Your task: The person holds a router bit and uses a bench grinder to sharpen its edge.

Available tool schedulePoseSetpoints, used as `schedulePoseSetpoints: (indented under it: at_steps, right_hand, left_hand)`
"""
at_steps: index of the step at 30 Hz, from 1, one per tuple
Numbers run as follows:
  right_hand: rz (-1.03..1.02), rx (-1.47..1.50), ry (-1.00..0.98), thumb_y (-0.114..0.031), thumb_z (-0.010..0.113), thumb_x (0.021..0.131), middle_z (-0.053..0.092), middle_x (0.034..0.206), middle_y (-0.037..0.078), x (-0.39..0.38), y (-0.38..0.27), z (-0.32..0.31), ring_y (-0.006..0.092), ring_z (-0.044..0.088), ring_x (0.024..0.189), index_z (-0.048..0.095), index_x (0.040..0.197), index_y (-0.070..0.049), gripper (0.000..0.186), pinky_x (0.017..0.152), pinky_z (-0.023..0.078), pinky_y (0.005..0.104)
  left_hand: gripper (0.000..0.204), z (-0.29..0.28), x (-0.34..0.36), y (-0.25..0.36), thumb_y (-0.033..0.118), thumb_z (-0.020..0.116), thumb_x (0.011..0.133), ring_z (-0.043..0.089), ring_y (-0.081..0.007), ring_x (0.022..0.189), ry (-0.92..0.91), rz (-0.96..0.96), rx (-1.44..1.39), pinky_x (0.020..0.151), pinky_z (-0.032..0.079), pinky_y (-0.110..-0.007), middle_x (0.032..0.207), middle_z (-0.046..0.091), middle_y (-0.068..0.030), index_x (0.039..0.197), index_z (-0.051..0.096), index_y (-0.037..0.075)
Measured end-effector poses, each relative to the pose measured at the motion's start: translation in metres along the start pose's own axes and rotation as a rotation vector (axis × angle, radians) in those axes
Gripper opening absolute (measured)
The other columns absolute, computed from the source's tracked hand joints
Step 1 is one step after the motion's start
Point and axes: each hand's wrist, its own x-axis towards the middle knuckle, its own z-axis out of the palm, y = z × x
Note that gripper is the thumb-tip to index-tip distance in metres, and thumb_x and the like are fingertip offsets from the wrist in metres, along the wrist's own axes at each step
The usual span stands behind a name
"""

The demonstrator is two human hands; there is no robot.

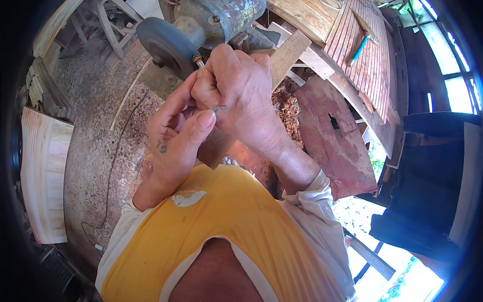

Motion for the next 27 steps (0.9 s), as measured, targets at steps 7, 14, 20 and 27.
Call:
schedulePoseSetpoints:
  at_steps: [7,14,20,27]
  right_hand:
    - [-0.014,-0.009,-0.015,-0.014,0.066,0.072,0.057,0.064,0.000,-0.0005,-0.0004,-0.0017,0.0273,0.060,0.065,0.048,0.078,-0.010,0.019,0.071,0.037,0.0406]
    - [-0.024,-0.047,-0.015,-0.012,0.066,0.069,0.056,0.063,-0.001,0.0013,-0.0018,-0.0033,0.0271,0.060,0.065,0.047,0.077,-0.010,0.021,0.071,0.036,0.0407]
    - [-0.047,-0.036,-0.038,-0.012,0.067,0.068,0.056,0.062,-0.002,0.0029,-0.0016,-0.0056,0.0275,0.060,0.065,0.046,0.077,-0.010,0.023,0.071,0.036,0.0409]
    - [-0.030,-0.051,-0.068,-0.012,0.067,0.068,0.057,0.063,-0.001,0.0041,-0.0069,-0.0078,0.0276,0.061,0.066,0.046,0.077,-0.011,0.023,0.071,0.037,0.0415]
  left_hand:
    - [0.062,0.0005,0.0000,-0.0005,-0.002,0.069,0.090,0.056,-0.0159,0.119,-0.003,0.026,0.016,0.102,0.043,-0.029,0.130,0.057,-0.0125,0.144,0.041,-0.014]
    - [0.061,-0.0001,-0.0006,-0.0001,-0.002,0.069,0.090,0.055,-0.0157,0.119,0.000,0.020,0.017,0.102,0.043,-0.029,0.129,0.057,-0.0122,0.143,0.041,-0.014]
    - [0.061,-0.0008,0.0009,0.0016,-0.002,0.069,0.090,0.056,-0.0154,0.117,-0.024,0.024,0.018,0.101,0.044,-0.029,0.127,0.058,-0.0116,0.143,0.042,-0.014]
    - [0.060,0.0004,0.0005,0.0015,-0.002,0.068,0.090,0.056,-0.0143,0.116,-0.005,0.047,0.010,0.101,0.044,-0.028,0.126,0.058,-0.0116,0.143,0.041,-0.014]
